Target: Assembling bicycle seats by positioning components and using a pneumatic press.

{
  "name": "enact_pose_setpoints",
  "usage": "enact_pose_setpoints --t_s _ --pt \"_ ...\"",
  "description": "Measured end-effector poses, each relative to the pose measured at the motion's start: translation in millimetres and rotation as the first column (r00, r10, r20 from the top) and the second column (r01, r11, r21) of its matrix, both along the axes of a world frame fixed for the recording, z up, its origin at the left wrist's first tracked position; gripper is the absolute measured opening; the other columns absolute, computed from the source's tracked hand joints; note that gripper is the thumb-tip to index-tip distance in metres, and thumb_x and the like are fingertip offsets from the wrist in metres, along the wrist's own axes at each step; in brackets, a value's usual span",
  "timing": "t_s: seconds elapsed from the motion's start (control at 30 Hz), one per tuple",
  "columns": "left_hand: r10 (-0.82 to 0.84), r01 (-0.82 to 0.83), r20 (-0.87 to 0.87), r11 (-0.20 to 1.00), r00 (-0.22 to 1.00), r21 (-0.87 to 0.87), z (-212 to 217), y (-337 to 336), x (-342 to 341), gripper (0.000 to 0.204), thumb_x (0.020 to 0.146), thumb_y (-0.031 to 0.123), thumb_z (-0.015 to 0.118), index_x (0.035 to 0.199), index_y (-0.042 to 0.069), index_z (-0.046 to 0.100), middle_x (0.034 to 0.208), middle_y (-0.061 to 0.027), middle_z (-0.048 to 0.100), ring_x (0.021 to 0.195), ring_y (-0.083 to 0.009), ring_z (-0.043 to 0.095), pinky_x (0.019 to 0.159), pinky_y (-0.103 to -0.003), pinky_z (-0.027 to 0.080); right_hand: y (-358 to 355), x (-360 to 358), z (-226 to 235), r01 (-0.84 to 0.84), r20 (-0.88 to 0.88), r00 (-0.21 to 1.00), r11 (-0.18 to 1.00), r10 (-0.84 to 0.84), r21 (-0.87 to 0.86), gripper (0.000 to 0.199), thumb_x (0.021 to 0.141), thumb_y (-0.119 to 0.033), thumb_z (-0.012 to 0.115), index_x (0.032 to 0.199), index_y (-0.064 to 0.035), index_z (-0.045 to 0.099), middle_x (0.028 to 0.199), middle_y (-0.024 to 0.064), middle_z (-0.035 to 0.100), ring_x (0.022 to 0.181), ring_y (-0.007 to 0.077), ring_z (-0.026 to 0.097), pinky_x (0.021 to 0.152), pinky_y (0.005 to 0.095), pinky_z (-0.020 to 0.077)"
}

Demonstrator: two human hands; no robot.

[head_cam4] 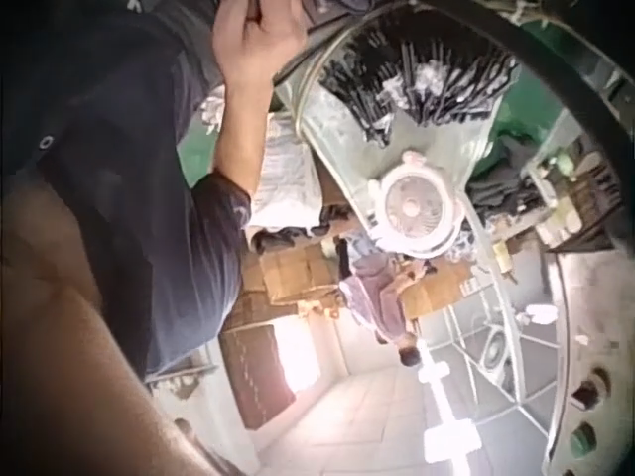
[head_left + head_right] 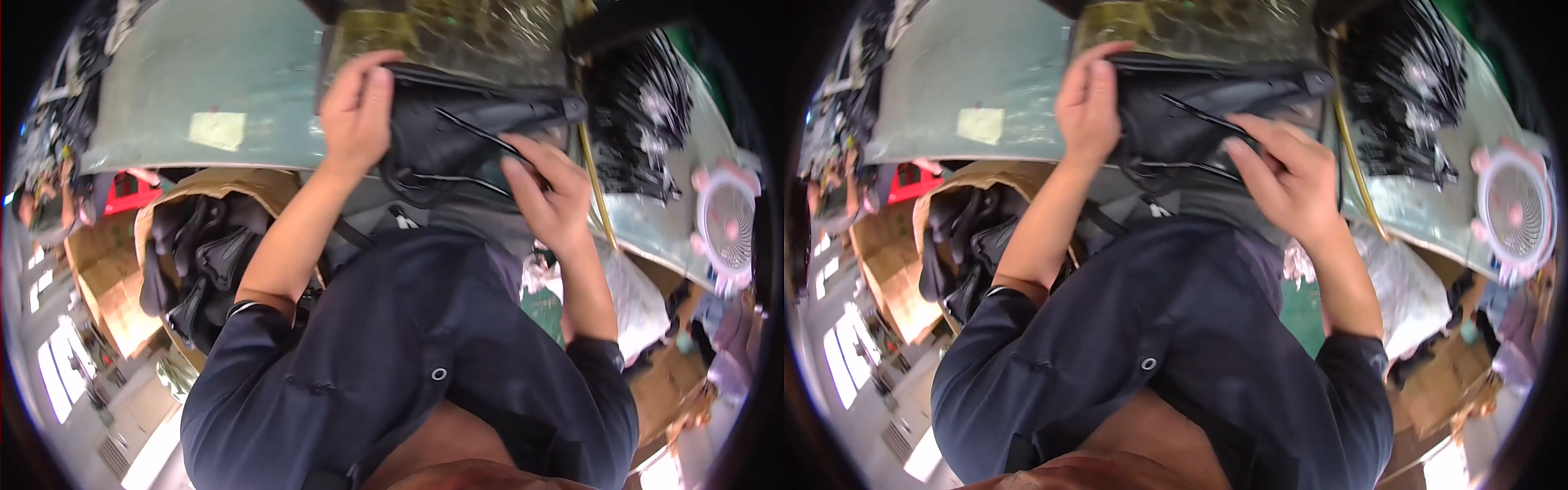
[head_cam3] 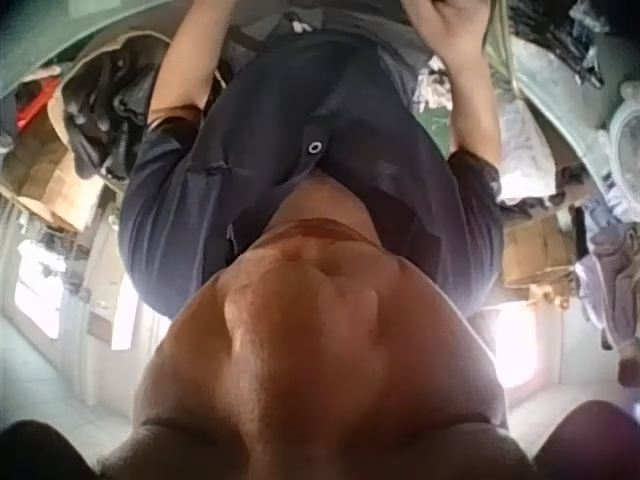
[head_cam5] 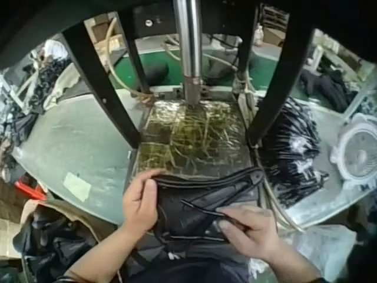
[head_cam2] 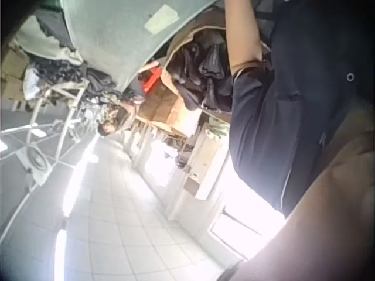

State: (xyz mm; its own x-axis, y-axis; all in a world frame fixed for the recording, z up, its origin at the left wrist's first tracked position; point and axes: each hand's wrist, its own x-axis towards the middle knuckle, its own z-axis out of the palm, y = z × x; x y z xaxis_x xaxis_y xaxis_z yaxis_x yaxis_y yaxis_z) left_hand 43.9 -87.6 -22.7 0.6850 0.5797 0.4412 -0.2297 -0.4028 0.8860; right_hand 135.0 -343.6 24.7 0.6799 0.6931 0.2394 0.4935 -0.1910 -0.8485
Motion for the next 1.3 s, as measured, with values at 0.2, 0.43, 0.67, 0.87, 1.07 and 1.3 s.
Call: enact_pose_setpoints --t_s 0.2,0.43,0.67,0.87,1.07,1.3 --pt "-0.027 0.028 0.033 0.999 0.999 -0.029 -16 -3 9 0.037 0.119 0.017 0.042 0.127 -0.007 0.068 0.125 -0.0145 0.075 0.114 -0.0164 0.067 0.106 -0.029 0.05 12 5 -16 0.066 0.201 0.977 0.996 -0.075 0.052 0.017 0.092 -0.003 0.079 0.109 -0.0046 0.081 0.066 0.0071 0.059 0.054 0.0201 0.054 0.053 0.0338 0.0444" --pt "0.039 -0.038 0.074 0.999 0.996 -0.012 -19 -5 11 0.031 0.116 0.013 0.049 0.12 -0.007 0.073 0.117 -0.0118 0.078 0.105 -0.0154 0.068 0.098 -0.028 0.052 8 9 -12 0.022 0.307 0.951 1.0 -0.022 0.001 0.017 0.091 -0.011 0.081 0.108 -0.0085 0.082 0.068 0.0047 0.061 0.054 0.023 0.057 0.05 0.0355 0.0454" --pt "0.049 -0.045 0.063 0.997 0.997 -0.06 -16 -8 12 0.031 0.116 0.014 0.049 0.119 -0.007 0.073 0.114 -0.0128 0.079 0.104 -0.0164 0.069 0.098 -0.029 0.053 20 22 -1 -0.065 0.458 0.886 0.997 0.074 -0.034 0.015 0.088 -0.017 0.083 0.102 -0.0124 0.081 0.068 0.0026 0.059 0.057 0.0243 0.063 0.051 0.0374 0.0487" --pt "-0.03 0.03 0.047 0.999 0.998 -0.011 -21 -8 10 0.03 0.116 0.012 0.049 0.119 -0.007 0.072 0.115 -0.0141 0.079 0.104 -0.0172 0.07 0.098 -0.03 0.053 31 25 10 -0.13 0.493 0.857 0.989 0.15 -0.076 0.014 0.087 -0.019 0.083 0.1 -0.014 0.081 0.069 0.0021 0.059 0.059 0.0246 0.063 0.052 0.0377 0.0495" --pt "-0.066 0.066 0.066 0.998 0.996 -0.002 -19 -7 14 0.029 0.115 0.011 0.05 0.118 -0.007 0.073 0.116 -0.0141 0.079 0.105 -0.0184 0.07 0.098 -0.03 0.053 33 27 2 -0.103 0.387 0.915 0.993 0.117 -0.057 0.012 0.088 -0.018 0.082 0.1 -0.0153 0.081 0.071 0.0026 0.063 0.061 0.0259 0.065 0.053 0.0384 0.0502" --pt "-0.046 0.047 -0.005 0.991 0.999 0.127 -11 -6 13 0.026 0.114 0.01 0.052 0.118 -0.005 0.073 0.114 -0.0136 0.079 0.104 -0.0202 0.071 0.099 -0.033 0.053 56 48 3 -0.224 0.524 0.825 0.974 0.214 -0.044 0.011 0.089 -0.023 0.081 0.097 -0.016 0.081 0.075 0.0033 0.069 0.067 0.0303 0.07 0.057 0.0428 0.0539"
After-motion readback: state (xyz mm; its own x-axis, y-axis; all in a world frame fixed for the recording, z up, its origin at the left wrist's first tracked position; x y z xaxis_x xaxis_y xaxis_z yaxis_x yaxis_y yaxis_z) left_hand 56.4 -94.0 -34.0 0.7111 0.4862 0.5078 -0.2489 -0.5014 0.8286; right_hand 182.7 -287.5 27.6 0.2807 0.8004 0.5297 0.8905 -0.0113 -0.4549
